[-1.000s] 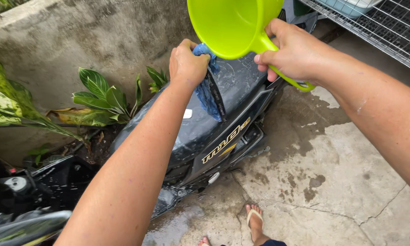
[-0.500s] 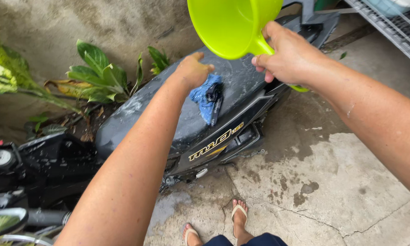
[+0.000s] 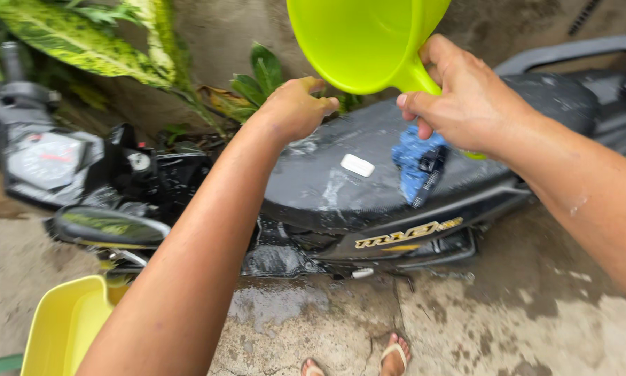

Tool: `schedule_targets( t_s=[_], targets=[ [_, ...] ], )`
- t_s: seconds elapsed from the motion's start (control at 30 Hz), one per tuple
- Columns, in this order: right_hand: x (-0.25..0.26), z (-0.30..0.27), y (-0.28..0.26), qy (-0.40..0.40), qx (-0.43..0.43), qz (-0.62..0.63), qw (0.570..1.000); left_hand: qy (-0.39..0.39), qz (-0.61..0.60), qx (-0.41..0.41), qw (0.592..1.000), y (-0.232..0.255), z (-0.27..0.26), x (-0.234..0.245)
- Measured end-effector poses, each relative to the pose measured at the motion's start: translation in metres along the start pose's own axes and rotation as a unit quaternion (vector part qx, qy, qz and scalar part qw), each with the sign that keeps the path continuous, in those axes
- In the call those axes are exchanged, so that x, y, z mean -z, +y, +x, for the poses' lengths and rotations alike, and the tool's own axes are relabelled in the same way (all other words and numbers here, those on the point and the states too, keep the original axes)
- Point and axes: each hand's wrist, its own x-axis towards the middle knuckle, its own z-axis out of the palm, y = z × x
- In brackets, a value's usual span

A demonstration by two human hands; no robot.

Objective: The person washes a motorcycle by hand, using a cloth to scrub soapy water onto the frame and pouring water from a basin using a green dipper to rinse the surfaces.

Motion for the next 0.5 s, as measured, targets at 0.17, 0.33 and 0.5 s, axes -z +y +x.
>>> schedule_targets(
  t_s=[0.17,0.33,0.5],
  targets=[
    [-0.032,0.009,-0.059,-0.051,0.045,0.081,0.994,0.035,0.034,0.098,0.994,-0.019,-0.065,0.078],
    [-0.065,0.008,-0.112,-0.100,0.042,0.113,0.988,0.099,0.079,0.128,0.984,-0.061,-0.128,0.121],
    [-0.103,0.000,-0.161,-0.137,0.075,0.113,0.981,0.149,0.058,0.191,0.969,-0.113,-0.177,0.144]
  ],
)
